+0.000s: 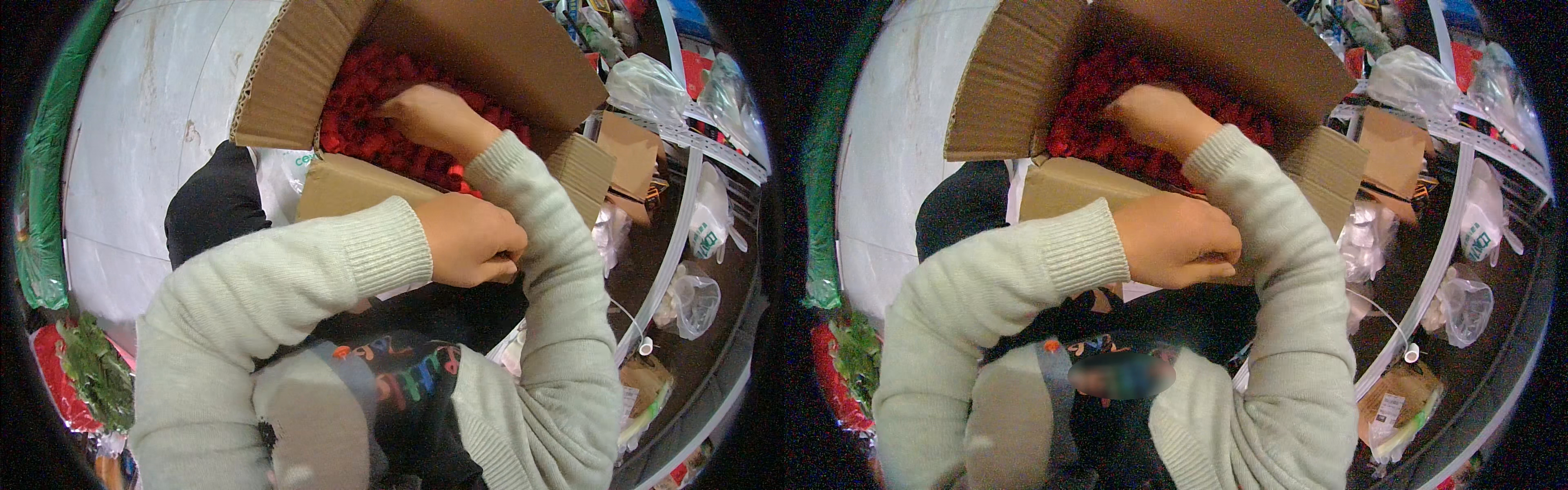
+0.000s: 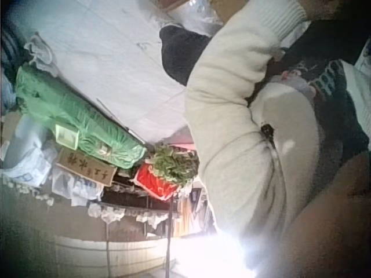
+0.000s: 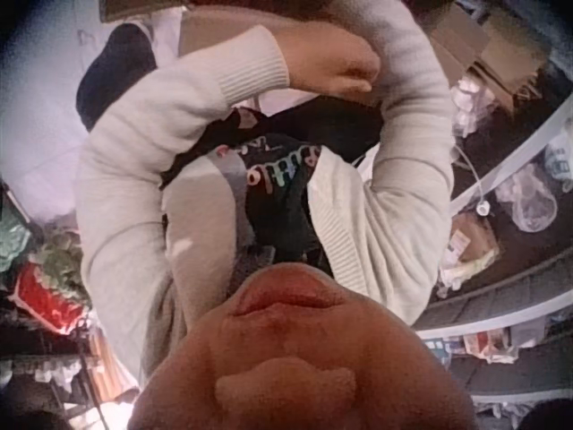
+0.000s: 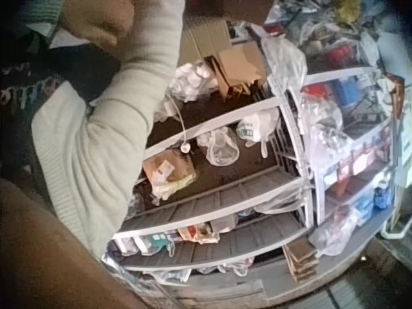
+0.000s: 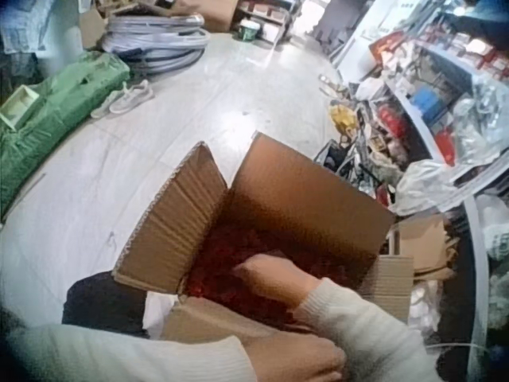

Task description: The person repeatedly picks small red plastic pieces from a cardboard box, snaps two pieces together, and places the assembled pair back into the box. The process continues throughout the clip.

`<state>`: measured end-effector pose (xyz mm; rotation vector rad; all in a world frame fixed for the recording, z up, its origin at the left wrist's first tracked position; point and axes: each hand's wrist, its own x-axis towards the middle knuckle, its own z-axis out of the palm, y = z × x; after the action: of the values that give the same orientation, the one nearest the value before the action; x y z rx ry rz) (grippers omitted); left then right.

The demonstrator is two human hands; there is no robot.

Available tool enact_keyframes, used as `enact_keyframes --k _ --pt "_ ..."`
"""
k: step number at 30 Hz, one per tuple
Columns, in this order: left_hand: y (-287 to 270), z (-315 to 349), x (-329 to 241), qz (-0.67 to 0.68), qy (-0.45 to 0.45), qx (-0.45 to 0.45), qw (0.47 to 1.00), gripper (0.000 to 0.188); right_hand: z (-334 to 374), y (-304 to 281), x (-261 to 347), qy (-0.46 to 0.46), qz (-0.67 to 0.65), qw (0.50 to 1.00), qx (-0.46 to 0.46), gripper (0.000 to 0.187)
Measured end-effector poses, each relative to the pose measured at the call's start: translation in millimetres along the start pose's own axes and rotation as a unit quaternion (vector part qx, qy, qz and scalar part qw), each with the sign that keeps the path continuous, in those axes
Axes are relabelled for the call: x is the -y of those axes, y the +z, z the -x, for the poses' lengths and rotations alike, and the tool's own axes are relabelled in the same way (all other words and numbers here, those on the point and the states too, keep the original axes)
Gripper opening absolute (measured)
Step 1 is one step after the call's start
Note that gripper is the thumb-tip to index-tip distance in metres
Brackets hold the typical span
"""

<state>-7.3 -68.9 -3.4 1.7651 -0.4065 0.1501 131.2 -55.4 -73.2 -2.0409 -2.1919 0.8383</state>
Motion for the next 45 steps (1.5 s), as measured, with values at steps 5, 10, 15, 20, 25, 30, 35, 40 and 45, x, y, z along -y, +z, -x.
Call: enact_keyframes --k 5,10,15,20,25,30,35,40,45 --pt "2.2 0.6 0.5 -0.017 0.007 0.005 1.0 0.018 -13.1 27.4 -2.0 -0.05 0.133 0.989 0.038 0.02" --pt "-2.3 2.5 -0.2 -0.026 -0.007 0.0 1.0 0.018 -6.2 14.0 -5.9 0.065 -0.094 0.993 0.005 0.019" --pt "-1.5 1.7 -0.1 -0.008 0.001 -0.021 1.0 0.018 7.1 -8.3 -3.1 0.228 -0.474 0.848 -0.063 0.027" --pt "-1.1 0.4 0.2 -0.02 0.013 -0.016 1.0 0.017 -14.4 4.5 17.9 0.092 -0.306 0.946 -0.061 0.039" --pt "-2.3 2.7 0.3 -0.018 0.003 -0.008 1.0 0.017 -35.2 7.4 35.8 0.065 -0.235 0.97 0.025 0.047" --pt "-2.1 3.6 -0.5 -0.018 0.019 -0.02 0.999 0.017 -27.6 -7.0 41.7 0.071 -0.298 0.952 0.016 0.044" --pt "-12.0 1.0 -0.9 -0.033 0.019 -0.091 0.995 0.013 16.6 -40.2 33.4 0.159 -0.586 0.794 -0.039 0.034" --pt "-39.1 -7.6 -5.5 -0.04 0.074 -0.318 0.944 0.014 83.9 -66.2 33.5 0.056 -0.792 0.581 -0.178 0.033" --pt "-50.5 -20.4 2.0 -0.123 0.028 -0.396 0.91 0.052 112.0 -48.5 32.5 -0.007 -0.874 0.443 -0.2 0.032"
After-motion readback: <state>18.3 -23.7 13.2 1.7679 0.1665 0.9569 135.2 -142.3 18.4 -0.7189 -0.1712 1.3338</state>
